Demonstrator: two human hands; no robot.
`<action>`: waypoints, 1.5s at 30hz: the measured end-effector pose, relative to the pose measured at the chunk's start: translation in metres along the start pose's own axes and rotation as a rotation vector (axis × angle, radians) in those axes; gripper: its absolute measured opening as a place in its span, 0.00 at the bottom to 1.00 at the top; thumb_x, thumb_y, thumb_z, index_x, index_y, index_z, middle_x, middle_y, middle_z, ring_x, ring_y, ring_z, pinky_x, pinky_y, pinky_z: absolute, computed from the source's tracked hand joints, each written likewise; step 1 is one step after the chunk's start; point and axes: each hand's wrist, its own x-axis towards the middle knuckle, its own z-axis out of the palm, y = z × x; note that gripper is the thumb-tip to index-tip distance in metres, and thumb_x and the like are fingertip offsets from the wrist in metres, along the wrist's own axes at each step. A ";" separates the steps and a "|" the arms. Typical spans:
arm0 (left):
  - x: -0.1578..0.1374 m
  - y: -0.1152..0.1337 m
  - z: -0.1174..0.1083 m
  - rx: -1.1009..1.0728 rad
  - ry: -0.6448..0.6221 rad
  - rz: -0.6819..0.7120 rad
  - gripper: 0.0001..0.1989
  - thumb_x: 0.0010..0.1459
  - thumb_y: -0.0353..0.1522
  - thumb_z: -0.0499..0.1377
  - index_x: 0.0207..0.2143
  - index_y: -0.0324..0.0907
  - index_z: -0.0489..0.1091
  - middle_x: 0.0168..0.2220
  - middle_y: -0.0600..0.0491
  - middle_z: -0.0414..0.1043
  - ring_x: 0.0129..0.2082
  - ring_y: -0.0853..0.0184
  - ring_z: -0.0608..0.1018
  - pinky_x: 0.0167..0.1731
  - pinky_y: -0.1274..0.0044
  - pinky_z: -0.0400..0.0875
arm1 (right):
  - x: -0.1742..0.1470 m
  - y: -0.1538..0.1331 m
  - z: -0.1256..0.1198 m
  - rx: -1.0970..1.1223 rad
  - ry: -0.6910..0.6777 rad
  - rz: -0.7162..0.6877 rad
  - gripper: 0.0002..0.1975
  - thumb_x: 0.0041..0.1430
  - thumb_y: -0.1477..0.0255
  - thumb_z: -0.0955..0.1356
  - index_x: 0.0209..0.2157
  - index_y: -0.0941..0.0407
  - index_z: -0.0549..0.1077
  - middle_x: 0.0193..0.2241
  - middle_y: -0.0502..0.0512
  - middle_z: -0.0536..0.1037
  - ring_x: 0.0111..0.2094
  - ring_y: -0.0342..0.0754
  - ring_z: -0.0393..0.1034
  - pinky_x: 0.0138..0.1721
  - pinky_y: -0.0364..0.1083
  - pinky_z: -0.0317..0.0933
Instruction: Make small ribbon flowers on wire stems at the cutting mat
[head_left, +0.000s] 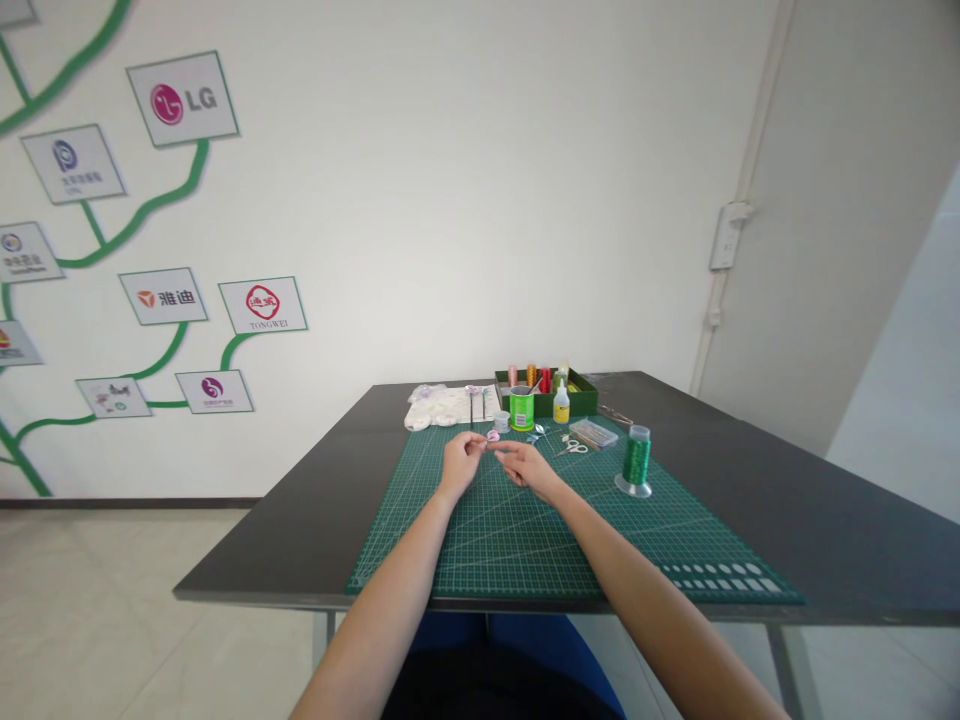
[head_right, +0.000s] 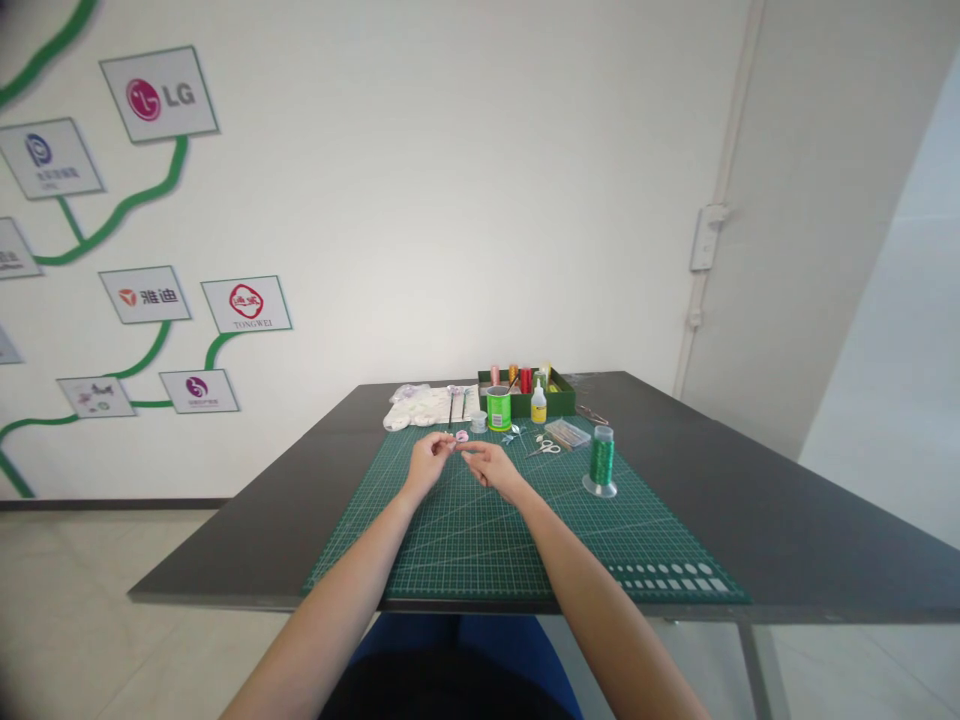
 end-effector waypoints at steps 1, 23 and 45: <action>0.000 0.001 0.000 0.019 0.005 0.015 0.04 0.53 0.28 0.62 0.30 0.39 0.78 0.25 0.53 0.74 0.24 0.69 0.69 0.30 0.77 0.63 | 0.000 -0.001 -0.001 -0.020 0.011 -0.019 0.30 0.53 0.56 0.72 0.50 0.64 0.76 0.11 0.38 0.60 0.13 0.36 0.47 0.16 0.39 0.41; -0.005 0.006 -0.004 0.405 -0.096 0.112 0.07 0.59 0.23 0.61 0.31 0.39 0.77 0.32 0.52 0.76 0.29 0.68 0.73 0.35 0.76 0.65 | 0.001 -0.003 -0.008 -0.256 0.005 0.014 0.19 0.55 0.64 0.69 0.41 0.63 0.80 0.10 0.40 0.60 0.13 0.38 0.50 0.17 0.40 0.44; -0.008 0.008 -0.003 0.478 -0.427 0.181 0.08 0.58 0.22 0.62 0.32 0.40 0.79 0.33 0.51 0.78 0.34 0.65 0.76 0.38 0.76 0.67 | -0.001 -0.016 -0.019 -0.244 0.075 -0.112 0.24 0.55 0.56 0.69 0.42 0.63 0.79 0.12 0.41 0.59 0.15 0.39 0.49 0.19 0.41 0.43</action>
